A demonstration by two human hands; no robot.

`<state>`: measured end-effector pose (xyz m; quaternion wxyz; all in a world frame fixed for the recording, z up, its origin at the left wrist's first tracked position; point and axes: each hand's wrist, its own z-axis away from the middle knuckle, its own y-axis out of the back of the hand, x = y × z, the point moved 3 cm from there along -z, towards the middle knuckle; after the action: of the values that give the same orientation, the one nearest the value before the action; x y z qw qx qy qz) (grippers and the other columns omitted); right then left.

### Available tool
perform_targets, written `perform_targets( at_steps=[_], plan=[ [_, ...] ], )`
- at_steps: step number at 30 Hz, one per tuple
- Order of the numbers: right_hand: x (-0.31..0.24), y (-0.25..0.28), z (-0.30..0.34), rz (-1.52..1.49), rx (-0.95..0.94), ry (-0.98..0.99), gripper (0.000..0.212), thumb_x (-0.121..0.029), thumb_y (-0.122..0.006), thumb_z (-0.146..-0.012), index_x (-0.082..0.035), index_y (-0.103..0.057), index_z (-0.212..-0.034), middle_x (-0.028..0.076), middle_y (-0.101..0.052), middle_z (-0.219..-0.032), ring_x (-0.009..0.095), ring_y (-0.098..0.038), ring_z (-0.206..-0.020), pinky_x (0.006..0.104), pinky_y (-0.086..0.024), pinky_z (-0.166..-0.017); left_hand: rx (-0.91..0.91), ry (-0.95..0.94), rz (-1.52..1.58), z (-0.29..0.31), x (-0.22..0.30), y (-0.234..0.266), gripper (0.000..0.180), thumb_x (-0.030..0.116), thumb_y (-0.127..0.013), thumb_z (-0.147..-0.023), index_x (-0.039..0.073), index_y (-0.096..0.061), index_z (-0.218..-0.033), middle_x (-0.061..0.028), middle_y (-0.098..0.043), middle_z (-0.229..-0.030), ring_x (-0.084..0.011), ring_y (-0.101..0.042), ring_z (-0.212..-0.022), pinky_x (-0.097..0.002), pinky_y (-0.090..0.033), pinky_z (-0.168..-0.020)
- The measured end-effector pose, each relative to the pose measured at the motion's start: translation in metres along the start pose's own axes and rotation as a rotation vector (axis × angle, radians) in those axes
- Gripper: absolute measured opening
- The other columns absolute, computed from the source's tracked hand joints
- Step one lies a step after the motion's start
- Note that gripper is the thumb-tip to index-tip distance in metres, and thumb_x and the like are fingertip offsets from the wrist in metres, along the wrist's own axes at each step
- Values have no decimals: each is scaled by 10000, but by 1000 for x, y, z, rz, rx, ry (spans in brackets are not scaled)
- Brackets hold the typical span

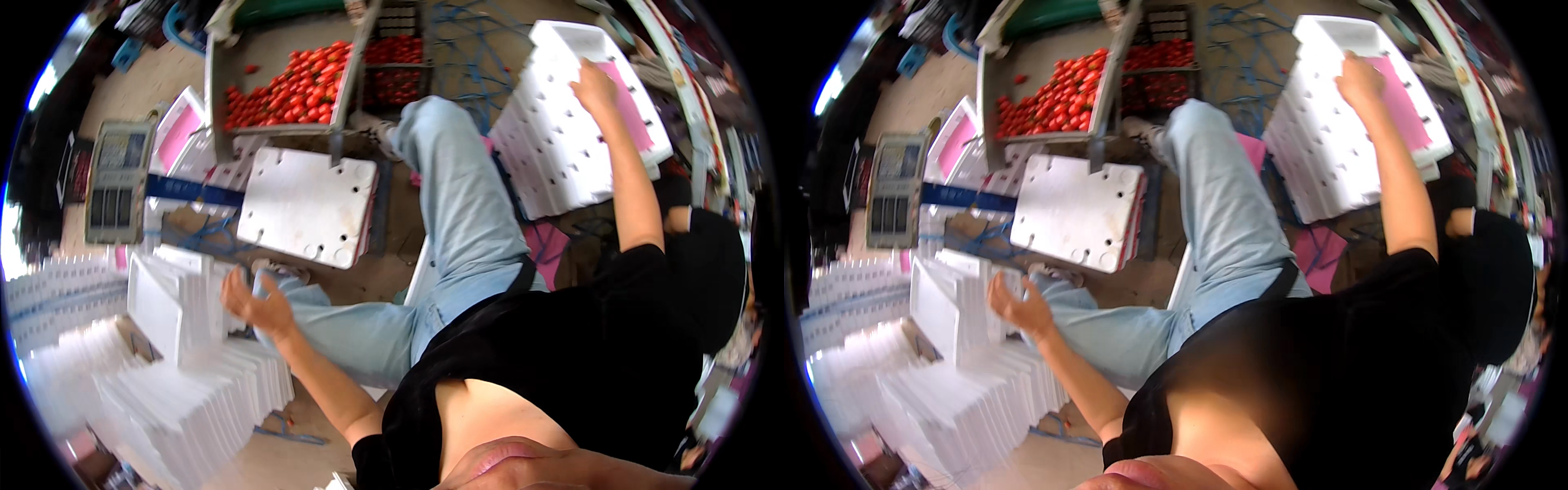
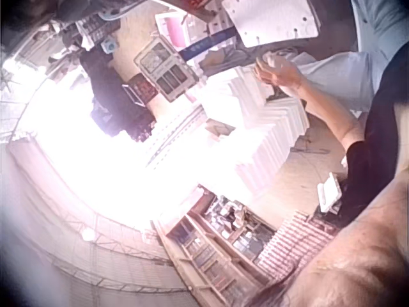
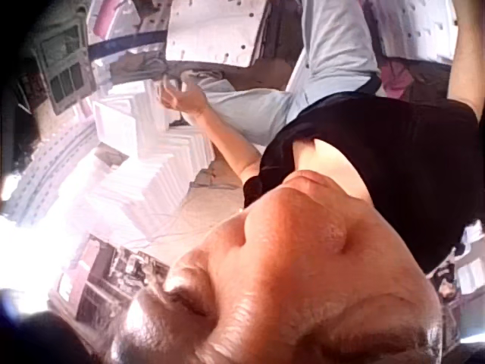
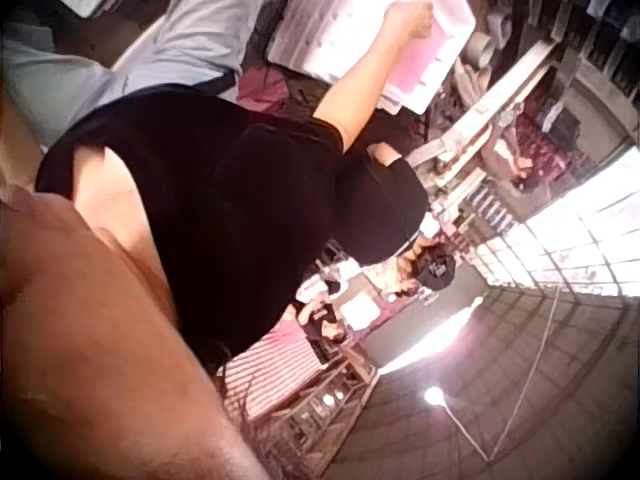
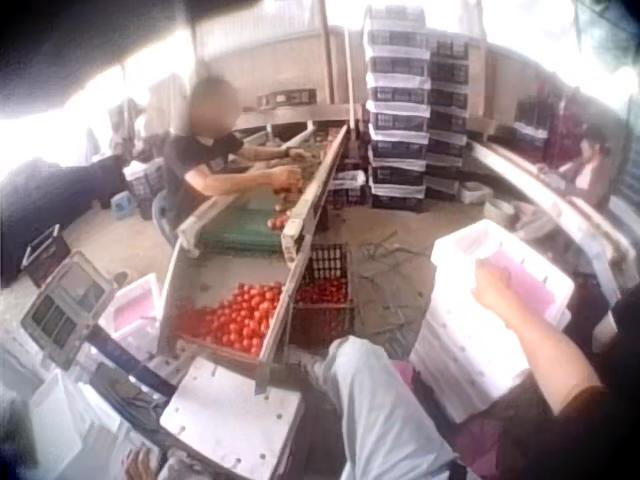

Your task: The person sorts cherry tomatoes by hand from a large bin into smaller white foam containers, placing a pink foam insert on top and stacking the boxes.

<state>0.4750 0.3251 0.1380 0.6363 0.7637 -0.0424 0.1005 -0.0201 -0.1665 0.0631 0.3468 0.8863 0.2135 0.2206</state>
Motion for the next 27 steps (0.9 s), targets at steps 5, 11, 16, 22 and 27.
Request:
perform_targets(
  at_steps=[5, 11, 16, 22, 27],
  plan=[
    [-50, 32, 24, 15, 20, 38, 384, -250, -650, -899, -21, -507, -1171, 199, -671, -1095, 394, -657, -1005, 513, -524, -818, -110, -1, 2, 2, 8, 2, 344, 111, -687, -771, 35, -648, -1104, -139, -629, -1129, -337, -539, -1156, -478, -339, -1091],
    [-193, 149, 133, -372, 514, 642, 449, -196, -681, -830, -82, -494, -1222, 124, -642, -1002, 330, -667, -832, 437, -530, -726, -165, 387, 423, 23, 6, 12, 432, 162, -680, -841, 30, -559, -1233, -146, -592, -1167, -315, -535, -1159, -440, -373, -1068],
    [-297, 177, 278, -652, 455, 1439, 410, -152, -635, -762, 44, -558, -1114, 95, -574, -864, 208, -602, -718, 372, -475, -679, 198, 681, 1497, 35, 118, 25, 636, 252, -605, -932, 13, -310, -1443, -151, -476, -1304, -255, -504, -1172, -408, -372, -1053],
    [-361, 127, 398, -728, 34, 1778, 580, -162, -654, -786, 82, -486, -1284, 139, -617, -985, 239, -645, -814, 352, -467, -766, -42, 515, 56, 144, -1, 18, 466, 302, -581, -916, 21, -411, -1246, -179, -518, -1176, -293, -565, -1068, -444, -498, -881],
    [-356, 70, 398, -664, -466, 1916, 857, -241, -780, -714, 23, -362, -1414, 186, -536, -1210, 336, -572, -1084, 457, -398, -978, 349, 1306, 1215, 122, -44, -4, 500, 319, -538, -903, 11, -425, -1281, -167, -553, -1201, -293, -589, -1101, -439, -509, -931]
  ],
)
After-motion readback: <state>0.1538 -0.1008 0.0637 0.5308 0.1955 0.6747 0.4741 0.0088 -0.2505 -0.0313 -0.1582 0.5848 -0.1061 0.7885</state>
